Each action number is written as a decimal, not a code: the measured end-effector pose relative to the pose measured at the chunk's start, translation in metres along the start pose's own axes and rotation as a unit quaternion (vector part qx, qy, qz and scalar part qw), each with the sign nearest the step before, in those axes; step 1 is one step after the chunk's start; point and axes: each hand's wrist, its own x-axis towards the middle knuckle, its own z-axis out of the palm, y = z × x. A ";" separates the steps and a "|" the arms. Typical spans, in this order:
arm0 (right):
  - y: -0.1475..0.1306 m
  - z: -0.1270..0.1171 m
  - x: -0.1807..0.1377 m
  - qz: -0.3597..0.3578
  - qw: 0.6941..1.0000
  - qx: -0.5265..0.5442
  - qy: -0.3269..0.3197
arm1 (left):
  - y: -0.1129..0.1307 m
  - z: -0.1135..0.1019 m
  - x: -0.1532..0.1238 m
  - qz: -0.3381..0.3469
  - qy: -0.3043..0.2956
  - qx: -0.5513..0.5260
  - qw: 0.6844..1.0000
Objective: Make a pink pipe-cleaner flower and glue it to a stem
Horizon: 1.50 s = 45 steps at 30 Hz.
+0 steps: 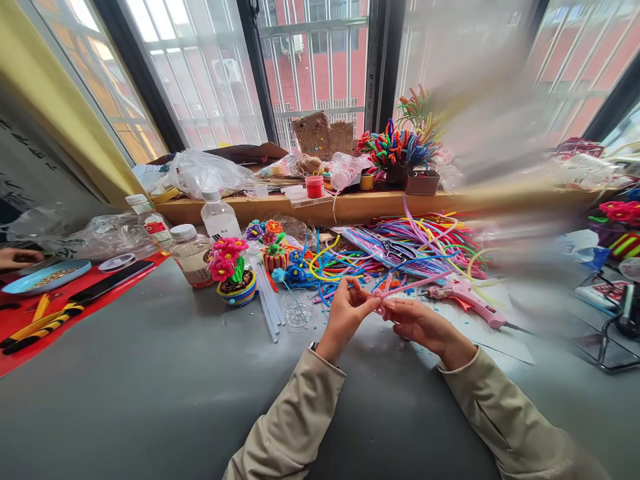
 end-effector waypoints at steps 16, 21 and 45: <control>0.006 0.007 0.002 -0.021 0.995 0.095 -0.002 | -0.003 0.000 0.001 -0.024 0.044 -0.059 0.997; 0.003 0.005 0.003 -0.050 0.996 0.067 0.018 | -0.004 -0.002 0.002 -0.062 0.041 -0.082 0.994; 0.009 0.006 0.011 -0.263 0.952 -0.100 0.118 | -0.009 -0.002 0.004 -0.121 0.002 -0.007 0.993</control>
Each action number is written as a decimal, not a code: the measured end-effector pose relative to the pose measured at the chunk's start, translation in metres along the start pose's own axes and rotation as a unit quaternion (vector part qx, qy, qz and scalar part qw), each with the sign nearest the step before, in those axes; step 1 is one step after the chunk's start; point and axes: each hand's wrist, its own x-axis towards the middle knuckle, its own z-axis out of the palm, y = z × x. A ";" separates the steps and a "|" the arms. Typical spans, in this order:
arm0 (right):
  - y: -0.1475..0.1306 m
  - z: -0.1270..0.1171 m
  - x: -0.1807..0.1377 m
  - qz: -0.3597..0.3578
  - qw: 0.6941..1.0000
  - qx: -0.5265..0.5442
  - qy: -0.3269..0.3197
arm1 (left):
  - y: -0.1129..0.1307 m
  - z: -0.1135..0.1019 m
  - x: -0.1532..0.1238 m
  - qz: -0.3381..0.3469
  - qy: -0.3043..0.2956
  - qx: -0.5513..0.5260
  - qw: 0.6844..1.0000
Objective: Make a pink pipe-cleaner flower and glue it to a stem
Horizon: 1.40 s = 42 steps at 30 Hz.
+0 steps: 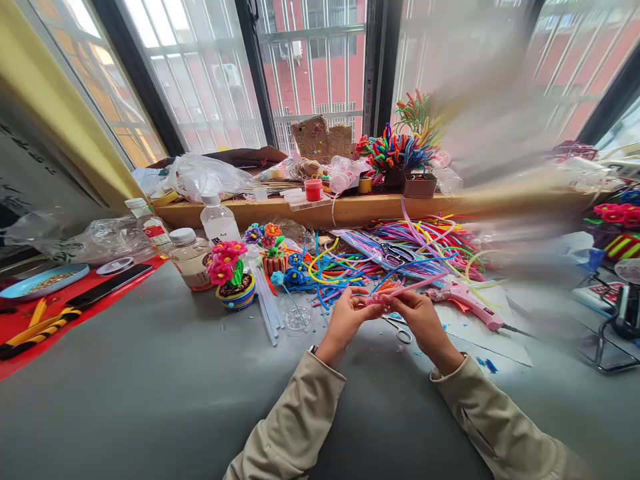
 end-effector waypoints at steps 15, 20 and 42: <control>0.002 -0.006 0.004 -0.053 0.988 -0.141 0.034 | -0.005 -0.001 0.001 -0.023 -0.091 0.002 0.996; -0.002 -0.007 0.004 0.026 0.996 0.013 0.088 | 0.006 0.000 -0.005 -0.057 -0.019 -0.048 0.997; -0.007 -0.005 -0.003 -0.092 0.985 -0.144 0.015 | 0.005 -0.003 -0.006 -0.072 0.003 -0.106 0.992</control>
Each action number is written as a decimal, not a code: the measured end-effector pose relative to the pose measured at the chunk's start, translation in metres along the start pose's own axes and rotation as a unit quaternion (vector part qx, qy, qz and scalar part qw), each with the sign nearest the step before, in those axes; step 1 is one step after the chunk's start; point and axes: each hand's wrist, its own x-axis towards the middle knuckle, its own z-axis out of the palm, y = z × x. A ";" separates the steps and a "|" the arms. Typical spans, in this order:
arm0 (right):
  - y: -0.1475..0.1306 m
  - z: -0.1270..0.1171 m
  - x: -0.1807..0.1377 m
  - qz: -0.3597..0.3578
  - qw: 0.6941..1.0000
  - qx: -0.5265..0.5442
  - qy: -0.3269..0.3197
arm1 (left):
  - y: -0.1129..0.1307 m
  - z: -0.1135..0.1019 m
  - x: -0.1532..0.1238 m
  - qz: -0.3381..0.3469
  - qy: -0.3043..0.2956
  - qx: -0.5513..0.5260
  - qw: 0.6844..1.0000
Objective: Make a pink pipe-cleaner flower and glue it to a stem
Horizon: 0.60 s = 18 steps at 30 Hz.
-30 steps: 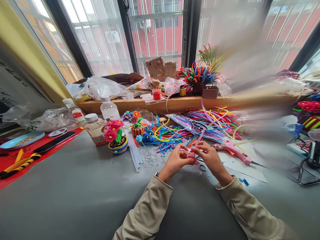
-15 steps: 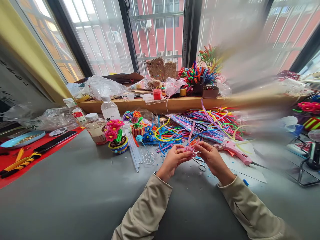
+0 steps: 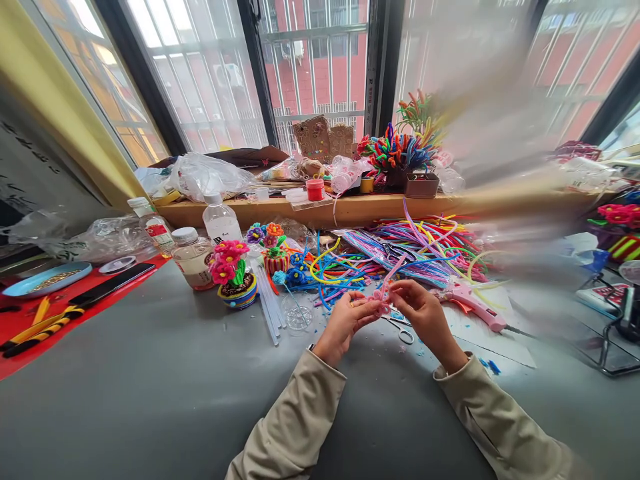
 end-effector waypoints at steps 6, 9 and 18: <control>-0.003 -0.005 -0.003 -0.138 0.969 -0.205 -0.025 | -0.001 -0.001 0.001 0.000 0.021 -0.005 1.000; -0.002 -0.008 -0.003 -0.178 0.951 -0.249 -0.047 | -0.001 -0.002 0.000 0.002 0.020 0.006 1.000; 0.005 -0.009 -0.003 -0.222 0.929 -0.286 -0.080 | -0.001 -0.002 0.001 -0.004 0.027 -0.001 1.000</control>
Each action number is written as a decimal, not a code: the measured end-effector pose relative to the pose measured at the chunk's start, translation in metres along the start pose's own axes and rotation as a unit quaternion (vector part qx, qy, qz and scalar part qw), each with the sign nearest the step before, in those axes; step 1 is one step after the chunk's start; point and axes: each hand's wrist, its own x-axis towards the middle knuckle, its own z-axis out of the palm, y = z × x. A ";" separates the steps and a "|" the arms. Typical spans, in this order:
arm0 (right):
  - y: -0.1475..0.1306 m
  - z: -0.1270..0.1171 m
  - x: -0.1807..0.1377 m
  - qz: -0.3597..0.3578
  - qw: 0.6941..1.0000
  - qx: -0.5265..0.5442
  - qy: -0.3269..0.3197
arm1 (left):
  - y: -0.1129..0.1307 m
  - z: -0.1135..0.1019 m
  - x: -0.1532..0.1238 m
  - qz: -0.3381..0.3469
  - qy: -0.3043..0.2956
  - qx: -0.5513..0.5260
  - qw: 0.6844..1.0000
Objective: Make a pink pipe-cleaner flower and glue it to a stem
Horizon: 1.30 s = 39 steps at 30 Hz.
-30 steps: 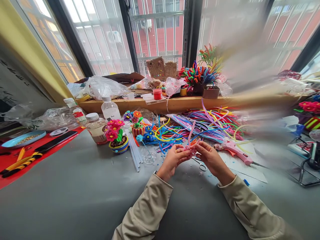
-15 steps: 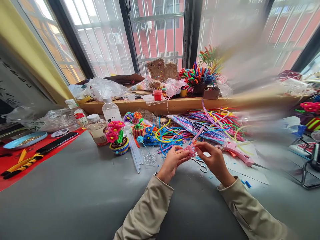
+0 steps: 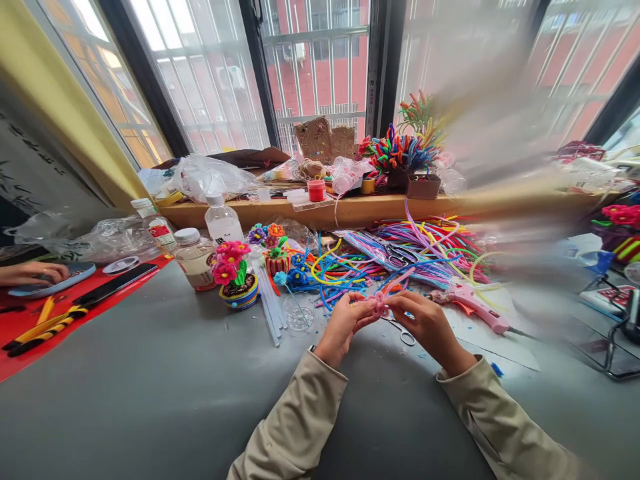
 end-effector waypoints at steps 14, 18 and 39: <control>-0.006 -0.003 0.004 0.138 0.981 0.134 0.012 | 0.000 0.001 0.000 -0.008 -0.038 -0.009 0.999; -0.005 -0.006 0.004 0.230 0.949 0.215 0.001 | 0.001 0.001 0.000 -0.024 -0.050 0.002 0.998; 0.001 -0.008 0.001 0.082 0.995 0.051 0.024 | 0.004 0.003 -0.003 -0.042 -0.067 -0.011 0.997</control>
